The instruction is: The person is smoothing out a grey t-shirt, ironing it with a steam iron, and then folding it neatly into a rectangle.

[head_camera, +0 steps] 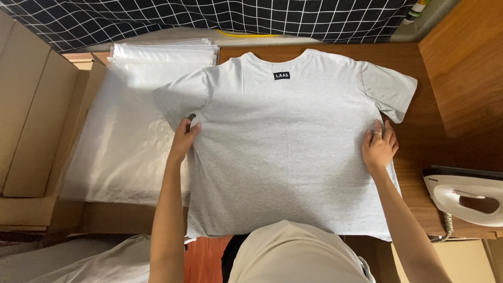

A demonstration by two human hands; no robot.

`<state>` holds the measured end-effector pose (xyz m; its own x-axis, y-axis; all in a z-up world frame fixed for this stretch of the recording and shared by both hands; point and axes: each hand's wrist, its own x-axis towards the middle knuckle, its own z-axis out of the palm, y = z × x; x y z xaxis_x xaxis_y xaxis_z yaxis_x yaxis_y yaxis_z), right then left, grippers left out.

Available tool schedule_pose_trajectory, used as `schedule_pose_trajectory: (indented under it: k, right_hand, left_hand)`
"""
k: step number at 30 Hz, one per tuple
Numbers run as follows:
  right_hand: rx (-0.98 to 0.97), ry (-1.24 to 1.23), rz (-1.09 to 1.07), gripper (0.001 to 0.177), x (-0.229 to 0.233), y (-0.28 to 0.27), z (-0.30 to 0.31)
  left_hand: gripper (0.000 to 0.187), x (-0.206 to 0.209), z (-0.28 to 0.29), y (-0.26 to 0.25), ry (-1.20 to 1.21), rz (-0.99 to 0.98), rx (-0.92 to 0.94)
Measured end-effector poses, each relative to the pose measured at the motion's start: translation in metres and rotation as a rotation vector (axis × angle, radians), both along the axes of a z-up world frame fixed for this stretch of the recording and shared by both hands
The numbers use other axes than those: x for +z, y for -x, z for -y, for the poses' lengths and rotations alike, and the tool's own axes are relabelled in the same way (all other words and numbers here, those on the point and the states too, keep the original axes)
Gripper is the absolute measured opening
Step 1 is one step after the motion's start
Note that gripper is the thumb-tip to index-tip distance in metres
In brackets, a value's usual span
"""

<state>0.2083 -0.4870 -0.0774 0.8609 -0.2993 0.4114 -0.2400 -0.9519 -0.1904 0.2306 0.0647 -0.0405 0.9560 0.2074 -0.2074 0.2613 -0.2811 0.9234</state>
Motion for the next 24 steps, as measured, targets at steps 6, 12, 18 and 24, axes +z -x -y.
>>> schedule_pose_trajectory:
  k: [6,12,18,24]
  right_hand:
    - [-0.004,0.007,-0.011,0.039,0.004,0.002,-0.003]
    - [0.011,-0.014,-0.003,0.039,-0.004,0.000,0.003]
    - [0.017,-0.019,-0.005,0.039,-0.013,-0.003,0.009]
    - [0.020,-0.036,-0.010,0.039,-0.005,0.000,0.004]
  left_hand:
    - [0.037,0.070,0.001,0.031,0.047,-0.087,-0.025]
    - [0.036,0.062,0.003,0.049,-0.051,-0.198,-0.290]
    - [0.039,0.057,0.021,0.050,-0.278,-0.172,-0.265]
    - [0.043,0.079,0.028,0.056,-0.270,-0.213,-0.260]
